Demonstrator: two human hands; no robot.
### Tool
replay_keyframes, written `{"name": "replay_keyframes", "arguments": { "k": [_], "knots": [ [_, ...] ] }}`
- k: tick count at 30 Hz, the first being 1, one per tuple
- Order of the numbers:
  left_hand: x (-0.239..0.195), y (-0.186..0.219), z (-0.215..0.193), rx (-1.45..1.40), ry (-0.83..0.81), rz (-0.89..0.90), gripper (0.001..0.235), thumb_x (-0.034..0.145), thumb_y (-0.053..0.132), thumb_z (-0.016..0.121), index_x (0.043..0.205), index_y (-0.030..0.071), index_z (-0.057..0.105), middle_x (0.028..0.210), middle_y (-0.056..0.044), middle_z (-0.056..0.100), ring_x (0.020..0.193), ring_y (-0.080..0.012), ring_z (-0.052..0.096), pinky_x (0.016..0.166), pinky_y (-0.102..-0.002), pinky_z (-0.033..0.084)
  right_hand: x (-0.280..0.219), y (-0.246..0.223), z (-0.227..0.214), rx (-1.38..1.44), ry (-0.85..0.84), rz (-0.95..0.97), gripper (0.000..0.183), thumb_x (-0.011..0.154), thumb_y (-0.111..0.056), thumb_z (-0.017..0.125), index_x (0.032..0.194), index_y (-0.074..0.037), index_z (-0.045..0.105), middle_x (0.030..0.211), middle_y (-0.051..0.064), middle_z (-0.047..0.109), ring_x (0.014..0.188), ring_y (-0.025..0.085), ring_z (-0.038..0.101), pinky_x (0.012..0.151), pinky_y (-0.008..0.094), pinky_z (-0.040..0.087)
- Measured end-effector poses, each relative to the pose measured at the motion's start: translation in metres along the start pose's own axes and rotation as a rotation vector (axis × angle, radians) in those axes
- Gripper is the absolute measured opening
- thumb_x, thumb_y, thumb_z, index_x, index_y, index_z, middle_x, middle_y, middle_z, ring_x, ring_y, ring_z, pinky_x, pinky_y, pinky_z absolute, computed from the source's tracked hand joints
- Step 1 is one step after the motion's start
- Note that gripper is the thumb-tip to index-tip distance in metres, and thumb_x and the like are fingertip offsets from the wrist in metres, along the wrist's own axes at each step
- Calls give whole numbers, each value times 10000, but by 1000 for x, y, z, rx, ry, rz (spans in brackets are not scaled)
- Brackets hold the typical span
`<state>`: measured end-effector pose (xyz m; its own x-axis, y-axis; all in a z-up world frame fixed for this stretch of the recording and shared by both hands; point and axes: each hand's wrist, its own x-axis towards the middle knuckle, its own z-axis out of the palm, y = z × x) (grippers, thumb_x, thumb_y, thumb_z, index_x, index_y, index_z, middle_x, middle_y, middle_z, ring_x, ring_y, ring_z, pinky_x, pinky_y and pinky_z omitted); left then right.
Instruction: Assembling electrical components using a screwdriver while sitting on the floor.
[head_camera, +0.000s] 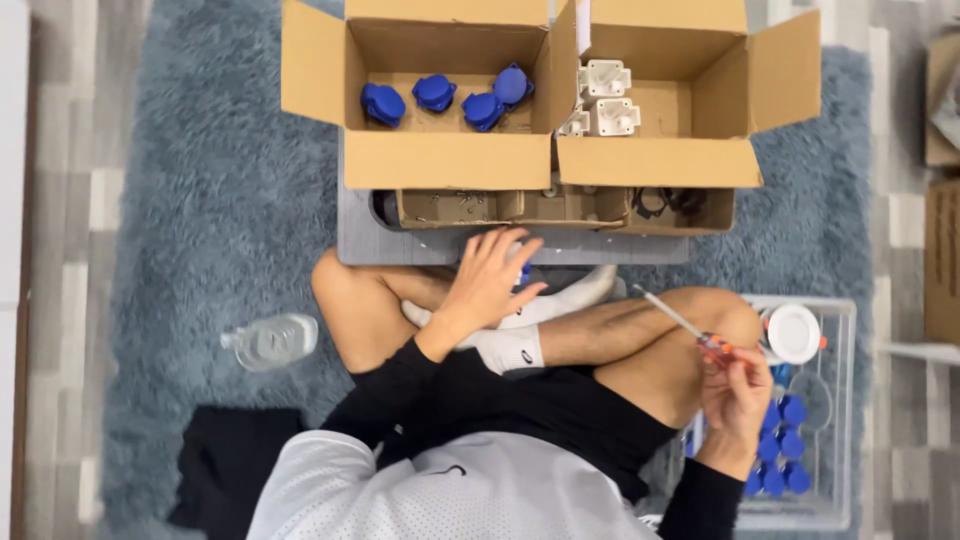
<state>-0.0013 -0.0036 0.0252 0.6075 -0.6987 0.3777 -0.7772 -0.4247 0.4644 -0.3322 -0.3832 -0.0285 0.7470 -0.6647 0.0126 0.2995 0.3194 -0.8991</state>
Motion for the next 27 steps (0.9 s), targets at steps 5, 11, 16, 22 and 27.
{"name": "replay_keyframes", "arguments": {
  "k": [5, 11, 16, 22, 27],
  "knots": [
    [6, 9, -13, 92, -45, -105, 698, 969, 476, 775, 1517, 82, 597, 1375, -214, 630, 1207, -434, 645, 917, -581, 519, 54, 20, 17, 22, -128, 101, 245, 1087, -92, 633, 1316, -4, 637, 1330, 293, 730, 1242, 377, 772, 965, 376, 690],
    [2, 28, -26, 159, -108, -211, 861, 924, 604, 772, 1562, 69, 554, 1416, -194, 610, 1285, -402, 599, 960, -553, 513, 92, 19, 68, 33, -322, 179, 223, 1071, -100, 652, 1266, 9, 662, 1280, 316, 745, 1151, 380, 798, 914, 368, 699],
    [3, 21, -26, 84, -136, -252, 810, 916, 421, 814, 1571, 30, 544, 1359, -195, 634, 1260, -397, 610, 964, -518, 529, 99, 28, 82, 143, -386, 205, 214, 1072, -52, 625, 1250, 59, 668, 1265, 379, 726, 1115, 445, 800, 916, 378, 690],
    [-3, 8, -14, 23, 60, -95, 846, 856, 345, 912, 1543, -3, 562, 1364, -204, 658, 1257, -397, 650, 1021, -497, 526, 98, 28, 90, 147, -350, 193, 305, 1069, -54, 605, 1335, 93, 582, 1301, 385, 700, 1096, 398, 806, 916, 362, 704],
    [-4, 0, -11, 7, 157, 91, 661, 809, 246, 948, 1402, 100, 695, 1417, -72, 693, 1349, -327, 627, 1115, -499, 465, 84, 24, 109, 18, -313, 115, 274, 1083, -39, 582, 1340, 55, 576, 1380, 410, 642, 1121, 402, 795, 938, 433, 685]
  ]
}}
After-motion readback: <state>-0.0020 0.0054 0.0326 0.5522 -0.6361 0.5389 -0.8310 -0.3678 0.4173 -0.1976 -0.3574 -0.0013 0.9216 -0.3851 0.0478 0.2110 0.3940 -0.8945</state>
